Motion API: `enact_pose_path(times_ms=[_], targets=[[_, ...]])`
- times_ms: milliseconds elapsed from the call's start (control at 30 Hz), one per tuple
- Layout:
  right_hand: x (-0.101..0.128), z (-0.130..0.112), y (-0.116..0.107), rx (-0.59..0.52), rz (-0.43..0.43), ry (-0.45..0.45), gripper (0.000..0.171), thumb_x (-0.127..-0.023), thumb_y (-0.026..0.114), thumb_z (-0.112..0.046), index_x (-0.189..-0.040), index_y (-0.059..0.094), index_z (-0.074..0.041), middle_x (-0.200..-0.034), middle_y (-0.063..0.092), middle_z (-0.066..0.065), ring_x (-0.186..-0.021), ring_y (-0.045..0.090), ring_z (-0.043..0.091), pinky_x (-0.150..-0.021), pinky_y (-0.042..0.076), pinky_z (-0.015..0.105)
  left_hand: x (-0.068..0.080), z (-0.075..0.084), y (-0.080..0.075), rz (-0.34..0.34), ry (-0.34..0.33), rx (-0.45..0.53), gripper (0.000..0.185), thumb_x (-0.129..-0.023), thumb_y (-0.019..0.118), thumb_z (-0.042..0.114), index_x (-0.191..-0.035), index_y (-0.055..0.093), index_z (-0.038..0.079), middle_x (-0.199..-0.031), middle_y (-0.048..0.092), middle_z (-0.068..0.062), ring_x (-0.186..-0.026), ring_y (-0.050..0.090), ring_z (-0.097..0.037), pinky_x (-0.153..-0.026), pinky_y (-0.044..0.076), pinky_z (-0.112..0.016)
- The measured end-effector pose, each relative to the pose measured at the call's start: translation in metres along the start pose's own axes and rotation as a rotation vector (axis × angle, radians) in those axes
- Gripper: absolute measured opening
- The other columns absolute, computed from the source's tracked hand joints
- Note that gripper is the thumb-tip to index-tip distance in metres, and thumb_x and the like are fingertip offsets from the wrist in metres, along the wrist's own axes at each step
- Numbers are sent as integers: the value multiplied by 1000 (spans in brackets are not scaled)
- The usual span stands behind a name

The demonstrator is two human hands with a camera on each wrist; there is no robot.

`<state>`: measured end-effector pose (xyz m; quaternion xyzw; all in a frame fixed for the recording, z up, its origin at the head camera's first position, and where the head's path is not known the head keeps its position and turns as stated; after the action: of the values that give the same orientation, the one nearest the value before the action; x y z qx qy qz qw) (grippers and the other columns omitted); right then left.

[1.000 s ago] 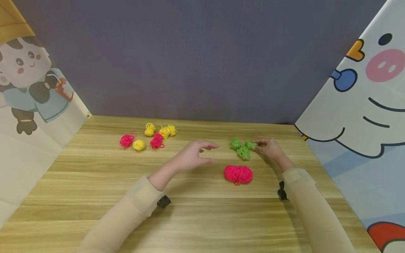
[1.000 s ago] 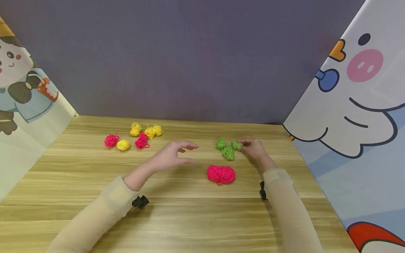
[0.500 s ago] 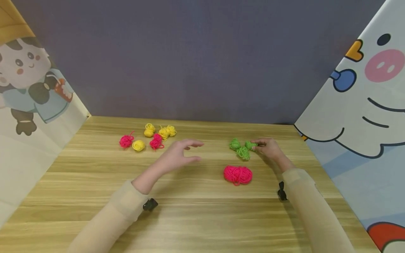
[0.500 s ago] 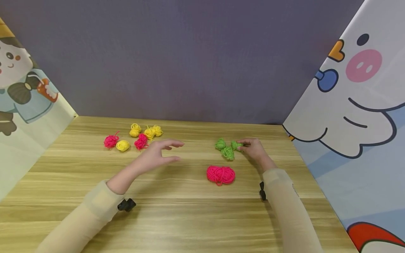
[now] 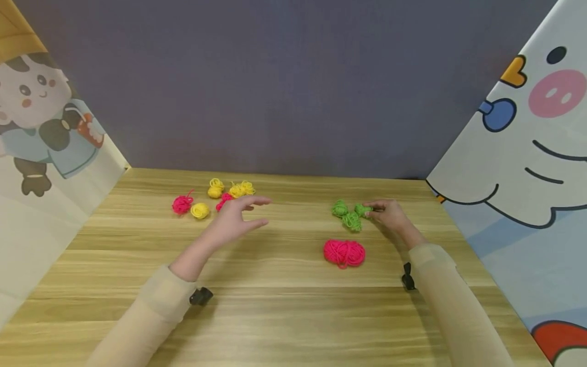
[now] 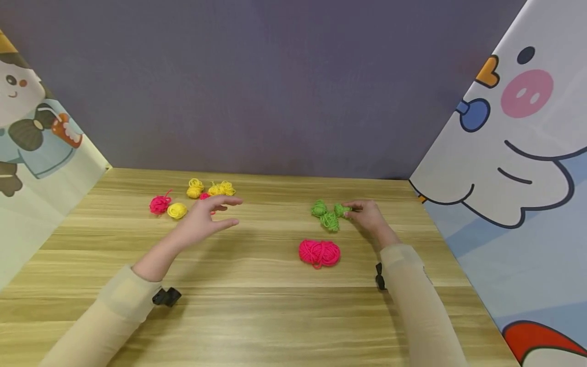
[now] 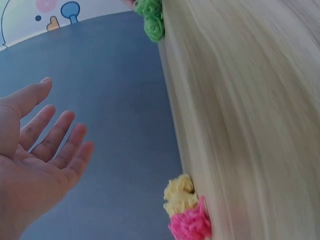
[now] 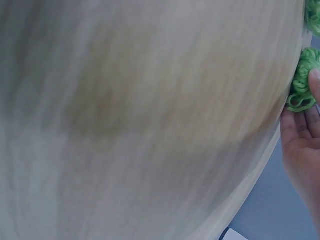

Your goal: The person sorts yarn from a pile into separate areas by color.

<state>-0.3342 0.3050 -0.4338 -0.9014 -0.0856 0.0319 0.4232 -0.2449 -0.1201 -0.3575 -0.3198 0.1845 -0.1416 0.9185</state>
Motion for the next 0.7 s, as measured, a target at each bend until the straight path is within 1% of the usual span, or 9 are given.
enact_pose_path(times_ms=[100, 233, 333, 400, 500, 567, 700], targets=[[0, -2, -1, -2, 1, -8, 34, -90, 63, -13, -123, 62, -2, -130, 55, 23, -117, 52, 40, -94, 48, 49, 2, -6, -5, 8, -11, -6, 44, -84, 72, 25, -126, 60, 17, -127, 60, -2, -114, 55, -29, -97, 46, -47], [0, -2, -1, 1, 1, -12, 34, -91, 63, -13, -123, 61, -2, -129, 55, 23, -116, 53, 39, -93, 49, 48, 4, -14, -12, 25, -29, 14, 45, -83, 73, 23, -126, 60, 16, -128, 59, -4, -115, 54, -31, -96, 46, -49], [-1, -1, 0, -3, -2, -10, 34, -91, 63, -13, -123, 61, -2, -130, 54, 23, -117, 52, 39, -93, 49, 48, 5, -20, -17, 39, -42, 18, 45, -82, 74, 22, -125, 60, 15, -128, 59, -4, -116, 55, -31, -96, 46, -49], [-1, -1, 0, -9, -6, -8, 35, -91, 63, -13, -123, 61, -2, -130, 54, 23, -118, 52, 39, -94, 48, 48, 6, -25, -21, 52, -46, 16, 46, -82, 74, 20, -125, 60, 12, -128, 59, -6, -116, 55, -31, -97, 46, -50], [-1, 0, 0, -10, -8, -6, 35, -91, 63, -14, -124, 61, -3, -130, 54, 23, -118, 52, 39, -94, 48, 48, 7, -33, -26, 67, -59, 5, 46, -82, 74, 19, -125, 60, 11, -128, 59, -9, -114, 56, -31, -97, 45, -51], [-1, 0, 0, -10, -9, -5, 35, -91, 63, -14, -124, 61, -3, -131, 54, 23, -118, 52, 39, -94, 48, 48, 8, -39, -29, 76, -69, -11, 46, -82, 74, 20, -125, 60, 10, -129, 59, -10, -114, 56, -34, -97, 44, -52], [0, 0, 0, -25, -13, 0, 35, -91, 63, -14, -124, 61, -3, -131, 53, 22, -118, 51, 38, -93, 49, 48, 8, -49, -35, 75, -104, -43, 47, -83, 73, 24, -126, 59, 10, -132, 56, -12, -119, 52, -38, -99, 43, -53]])
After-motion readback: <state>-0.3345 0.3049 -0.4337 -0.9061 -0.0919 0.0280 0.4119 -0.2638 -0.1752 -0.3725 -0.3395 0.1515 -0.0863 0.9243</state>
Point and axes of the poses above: each hand's wrist, its own x-axis away from the middle knuckle, its own y-axis out of the palm, z = x × y, the point moved 2 cm from there along -x, towards the middle knuckle
